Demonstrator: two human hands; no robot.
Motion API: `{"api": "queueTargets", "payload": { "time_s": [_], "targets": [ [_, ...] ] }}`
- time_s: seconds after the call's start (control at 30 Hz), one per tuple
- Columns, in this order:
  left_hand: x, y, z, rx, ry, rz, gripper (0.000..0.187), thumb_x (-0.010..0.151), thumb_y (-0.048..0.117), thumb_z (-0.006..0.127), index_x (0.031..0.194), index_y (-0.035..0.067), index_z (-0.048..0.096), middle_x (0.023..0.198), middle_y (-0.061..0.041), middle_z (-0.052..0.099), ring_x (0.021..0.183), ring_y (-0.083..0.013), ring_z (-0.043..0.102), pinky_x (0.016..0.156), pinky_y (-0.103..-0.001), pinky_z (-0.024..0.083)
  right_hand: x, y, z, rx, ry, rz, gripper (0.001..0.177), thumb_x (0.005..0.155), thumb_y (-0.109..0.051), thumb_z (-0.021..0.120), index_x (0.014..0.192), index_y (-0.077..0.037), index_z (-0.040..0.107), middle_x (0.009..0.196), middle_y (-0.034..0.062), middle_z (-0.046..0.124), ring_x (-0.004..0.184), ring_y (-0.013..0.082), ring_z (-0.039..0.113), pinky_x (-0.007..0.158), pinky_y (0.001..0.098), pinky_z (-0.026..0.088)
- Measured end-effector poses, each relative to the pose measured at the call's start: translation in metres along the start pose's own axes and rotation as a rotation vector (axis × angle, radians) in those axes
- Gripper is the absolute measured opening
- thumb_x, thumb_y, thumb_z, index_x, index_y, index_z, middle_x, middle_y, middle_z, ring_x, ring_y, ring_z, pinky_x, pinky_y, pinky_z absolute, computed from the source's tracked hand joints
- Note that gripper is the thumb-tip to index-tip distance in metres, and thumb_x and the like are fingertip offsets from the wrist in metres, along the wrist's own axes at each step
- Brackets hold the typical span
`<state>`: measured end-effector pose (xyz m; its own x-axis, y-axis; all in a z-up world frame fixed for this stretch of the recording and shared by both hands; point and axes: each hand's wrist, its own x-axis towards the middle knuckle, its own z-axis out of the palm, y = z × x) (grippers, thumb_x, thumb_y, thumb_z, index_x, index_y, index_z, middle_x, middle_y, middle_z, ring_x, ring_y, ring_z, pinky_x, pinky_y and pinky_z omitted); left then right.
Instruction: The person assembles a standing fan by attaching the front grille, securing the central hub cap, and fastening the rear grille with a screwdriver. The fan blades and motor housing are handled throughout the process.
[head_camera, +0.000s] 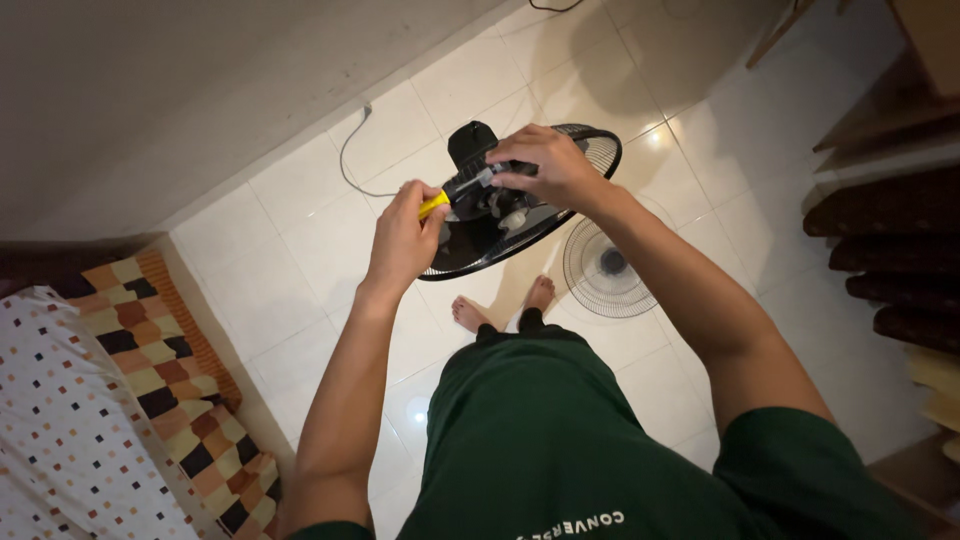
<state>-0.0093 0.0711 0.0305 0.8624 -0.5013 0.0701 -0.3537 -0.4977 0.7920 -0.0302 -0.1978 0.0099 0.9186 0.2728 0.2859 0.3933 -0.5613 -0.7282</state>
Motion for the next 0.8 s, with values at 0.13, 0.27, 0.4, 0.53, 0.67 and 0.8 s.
{"api": "queueTargets", "payload": {
  "time_s": [0.13,0.27,0.4,0.53,0.67,0.8],
  "targets": [
    [0.003,0.006,0.003,-0.071,-0.011,-0.069,0.023,0.095,0.014,0.067,0.105,-0.003,0.055,0.104,-0.017,0.067,0.090,-0.0310,0.068,0.071,-0.036,0.056,0.002,0.002,-0.001,-0.020,-0.020,-0.004,0.031,0.089,-0.022,0.082,0.115,-0.005,0.076,0.116,0.0098,0.075,0.107,0.0290,0.068,0.095,0.0407,0.055],
    [0.003,0.007,0.000,-0.101,-0.095,-0.257,0.014,0.102,0.013,0.063,0.110,0.002,0.063,0.098,-0.014,0.072,0.086,-0.0306,0.070,0.078,-0.039,0.054,0.001,0.001,-0.001,-0.015,-0.019,-0.008,0.031,0.090,-0.021,0.081,0.115,-0.005,0.075,0.116,0.0106,0.075,0.107,0.0299,0.068,0.095,0.0411,0.055],
    [0.001,0.005,-0.002,0.011,-0.043,-0.056,0.016,0.099,0.013,0.068,0.108,0.001,0.064,0.104,-0.015,0.071,0.091,-0.0315,0.068,0.078,-0.039,0.053,0.000,0.002,-0.003,-0.026,-0.015,-0.037,0.031,0.089,-0.020,0.081,0.116,-0.005,0.076,0.117,0.0121,0.075,0.109,0.0308,0.067,0.096,0.0417,0.054],
    [-0.001,0.007,0.003,-0.043,0.029,0.014,0.021,0.096,0.012,0.068,0.108,-0.002,0.059,0.107,-0.019,0.066,0.094,-0.0323,0.068,0.077,-0.037,0.054,-0.001,0.001,-0.003,-0.016,-0.019,-0.026,0.030,0.090,-0.019,0.080,0.116,-0.004,0.075,0.118,0.0121,0.075,0.109,0.0303,0.067,0.096,0.0413,0.054],
    [-0.002,-0.001,0.009,-0.087,0.011,-0.022,0.015,0.100,0.012,0.067,0.110,0.001,0.061,0.105,-0.015,0.066,0.092,-0.0310,0.068,0.082,-0.038,0.054,-0.002,0.001,-0.002,-0.026,-0.017,-0.024,0.029,0.090,-0.018,0.080,0.115,-0.004,0.075,0.117,0.0121,0.075,0.109,0.0304,0.067,0.096,0.0416,0.054],
    [-0.001,-0.002,0.009,-0.043,-0.069,-0.185,0.013,0.105,0.015,0.066,0.111,0.004,0.064,0.102,-0.010,0.069,0.089,-0.0290,0.068,0.081,-0.038,0.053,-0.003,0.004,-0.003,-0.027,-0.018,-0.035,0.029,0.090,-0.018,0.080,0.115,-0.004,0.075,0.117,0.0116,0.075,0.108,0.0301,0.067,0.096,0.0415,0.054]
  ]
}}
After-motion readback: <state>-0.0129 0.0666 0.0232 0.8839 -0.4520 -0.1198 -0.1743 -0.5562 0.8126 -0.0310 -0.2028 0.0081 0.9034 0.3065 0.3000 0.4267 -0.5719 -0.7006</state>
